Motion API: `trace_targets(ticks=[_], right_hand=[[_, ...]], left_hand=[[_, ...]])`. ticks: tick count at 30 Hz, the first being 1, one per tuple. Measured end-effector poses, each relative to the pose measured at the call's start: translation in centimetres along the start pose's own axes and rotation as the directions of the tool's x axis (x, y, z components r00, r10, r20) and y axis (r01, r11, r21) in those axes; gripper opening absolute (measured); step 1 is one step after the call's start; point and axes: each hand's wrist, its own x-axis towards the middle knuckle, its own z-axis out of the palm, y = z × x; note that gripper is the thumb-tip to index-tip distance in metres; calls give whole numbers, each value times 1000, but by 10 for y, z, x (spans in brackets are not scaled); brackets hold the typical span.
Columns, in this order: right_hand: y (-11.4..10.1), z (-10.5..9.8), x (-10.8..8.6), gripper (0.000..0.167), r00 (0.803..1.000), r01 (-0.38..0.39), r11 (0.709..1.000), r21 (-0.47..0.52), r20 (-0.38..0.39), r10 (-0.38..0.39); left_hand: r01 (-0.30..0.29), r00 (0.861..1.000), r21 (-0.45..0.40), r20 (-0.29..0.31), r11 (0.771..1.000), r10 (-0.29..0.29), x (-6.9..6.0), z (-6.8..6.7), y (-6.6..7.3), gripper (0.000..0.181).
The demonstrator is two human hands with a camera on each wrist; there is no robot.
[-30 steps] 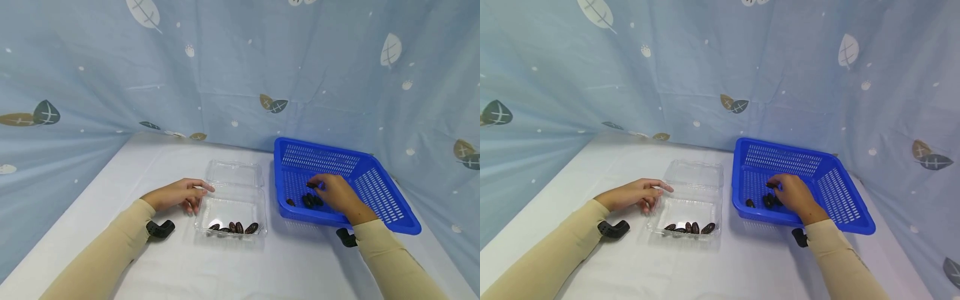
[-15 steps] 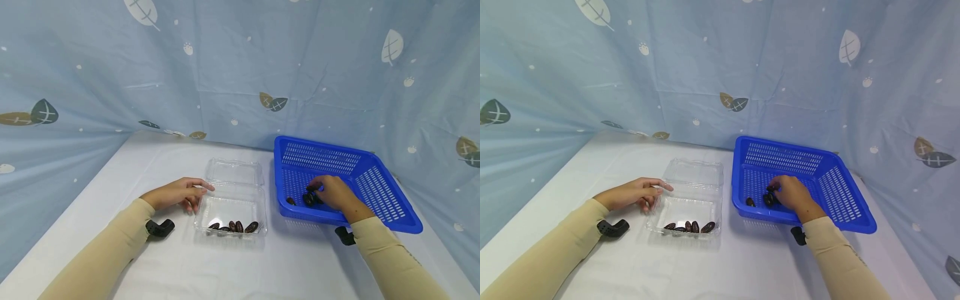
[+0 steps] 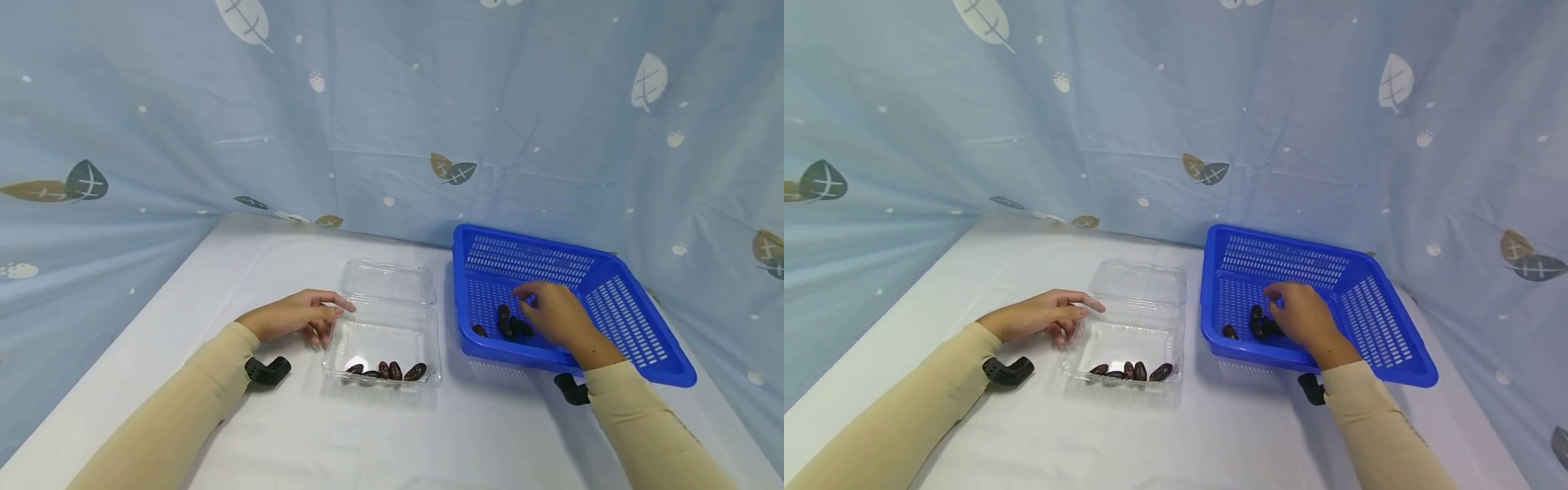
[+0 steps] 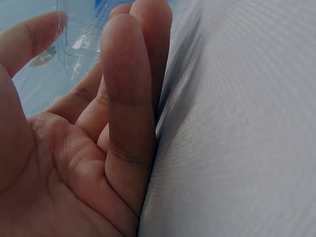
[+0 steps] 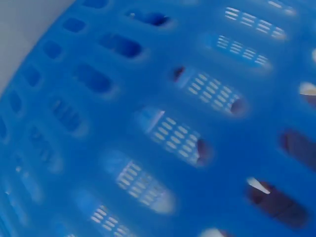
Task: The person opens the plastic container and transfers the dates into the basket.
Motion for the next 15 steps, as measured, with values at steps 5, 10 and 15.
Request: trace_targets(ticks=[5, 10, 15], right_hand=[[-20, -8, -3, 20, 987, 107, 994, 7, -118, -105], [-59, -6, -9, 20, 950, 238, 971, -2, -207, -233], [-99, 7, -17, 21, 888, 386, 922, -15, -266, -376]], left_hand=[[2, 1000, -3, -1, 1000, -2, -1, -1, 2, 44], [-3, 1000, -7, 2, 1000, 3, -1, -1, 2, 44], [-5, 1000, -20, 9, 1000, 5, 0, 0, 1, 44]])
